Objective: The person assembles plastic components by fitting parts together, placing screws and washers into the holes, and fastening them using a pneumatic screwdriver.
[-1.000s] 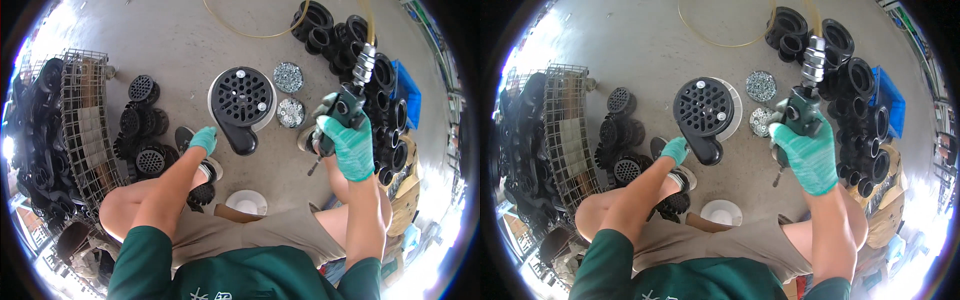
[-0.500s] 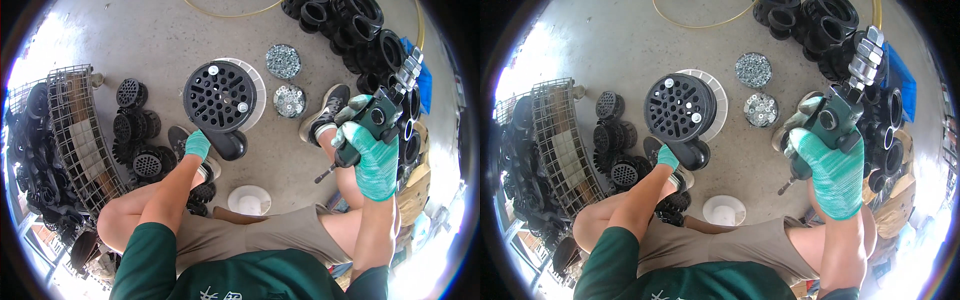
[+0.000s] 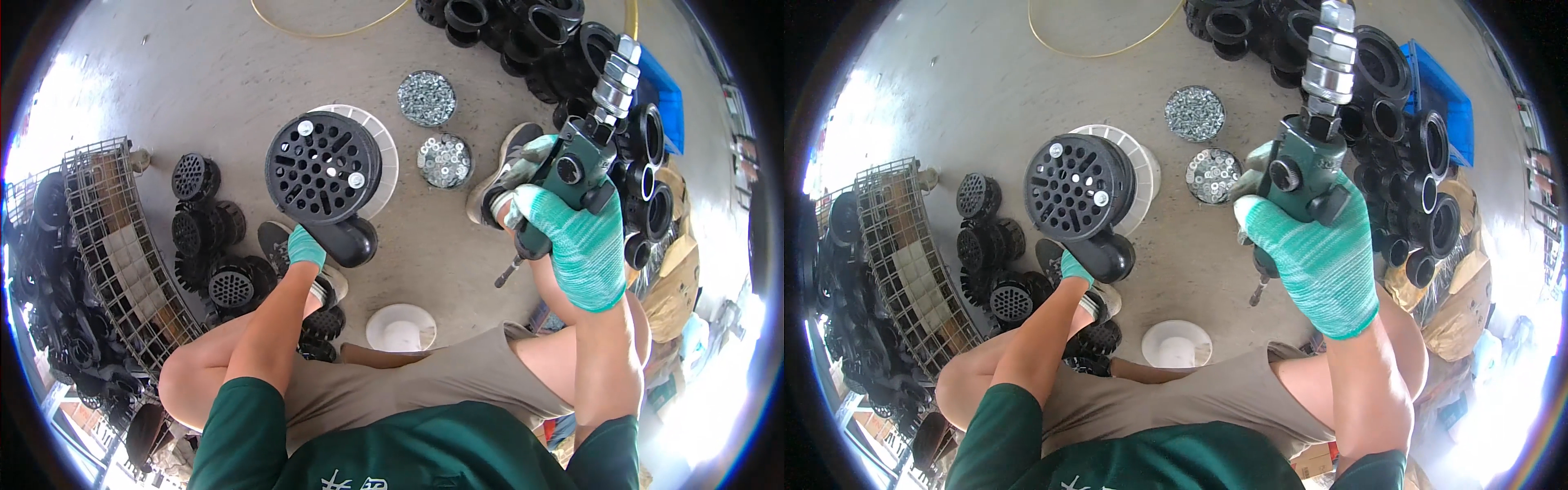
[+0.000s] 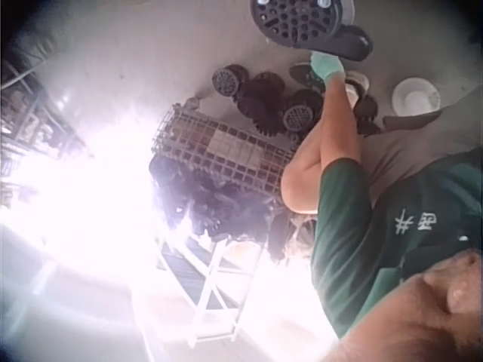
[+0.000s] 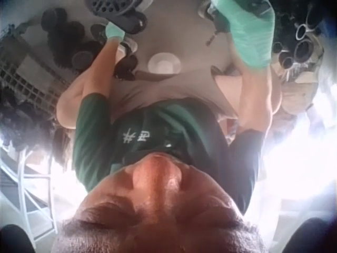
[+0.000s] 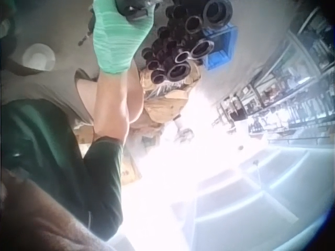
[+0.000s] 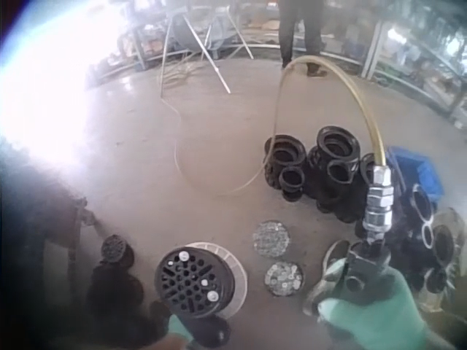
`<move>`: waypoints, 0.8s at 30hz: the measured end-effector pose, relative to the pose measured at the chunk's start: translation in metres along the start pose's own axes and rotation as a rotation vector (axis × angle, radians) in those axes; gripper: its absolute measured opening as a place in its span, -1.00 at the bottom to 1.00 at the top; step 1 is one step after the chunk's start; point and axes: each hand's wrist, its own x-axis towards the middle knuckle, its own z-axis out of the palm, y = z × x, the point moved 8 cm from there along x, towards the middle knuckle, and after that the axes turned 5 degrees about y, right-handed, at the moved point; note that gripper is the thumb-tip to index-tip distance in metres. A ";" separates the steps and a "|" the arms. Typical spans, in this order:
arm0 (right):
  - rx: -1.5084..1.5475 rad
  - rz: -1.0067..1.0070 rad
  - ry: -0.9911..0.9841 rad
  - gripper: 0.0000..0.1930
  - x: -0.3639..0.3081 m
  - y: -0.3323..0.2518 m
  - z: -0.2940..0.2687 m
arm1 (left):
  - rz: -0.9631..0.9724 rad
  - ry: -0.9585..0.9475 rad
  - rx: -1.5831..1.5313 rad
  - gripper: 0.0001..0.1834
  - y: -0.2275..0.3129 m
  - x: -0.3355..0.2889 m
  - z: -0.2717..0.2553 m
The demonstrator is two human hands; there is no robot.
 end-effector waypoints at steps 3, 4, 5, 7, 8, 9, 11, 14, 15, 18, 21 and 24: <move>0.006 -0.018 0.027 -0.60 -0.001 0.002 -0.010 | 0.052 -0.016 0.086 -0.69 0.036 0.003 -0.008; -0.026 -0.024 0.037 -0.60 -0.003 0.001 -0.014 | -0.021 -0.077 0.026 -0.68 0.051 0.001 -0.005; -0.016 -0.023 0.029 -0.60 -0.001 0.001 -0.012 | -0.034 -0.106 0.104 -0.67 0.044 0.002 -0.007; -0.010 -0.008 -0.003 -0.60 0.001 0.002 -0.006 | -0.057 -0.174 0.256 -0.64 0.030 -0.001 -0.008; 0.032 0.005 0.004 -0.60 0.000 0.004 -0.007 | -0.163 -0.177 -0.045 -0.65 0.030 -0.001 -0.008; 0.031 0.003 0.009 -0.60 0.000 0.005 -0.007 | -0.114 -0.229 0.126 -0.64 0.035 0.000 -0.007; 0.014 -0.004 0.018 -0.60 0.000 0.005 -0.011 | 0.013 -0.326 0.463 -0.64 0.056 0.001 -0.005; 0.026 0.005 0.010 -0.62 0.000 0.007 -0.012 | -0.321 -0.208 -0.501 -0.60 0.066 0.006 -0.017; 0.046 0.008 0.006 -0.63 0.000 0.008 -0.011 | -0.425 -0.161 -0.825 -0.58 0.068 0.008 -0.018; -0.016 0.022 0.033 -0.62 -0.001 0.007 -0.016 | -0.623 -0.021 -1.309 -0.56 0.104 0.005 -0.030; -0.069 0.049 0.027 -0.57 -0.002 0.008 -0.017 | -0.802 0.036 -1.532 -0.57 0.080 0.003 -0.009; -0.031 0.036 -0.028 -0.58 -0.001 0.005 -0.004 | -0.835 0.029 -1.770 -0.59 -0.017 -0.003 0.011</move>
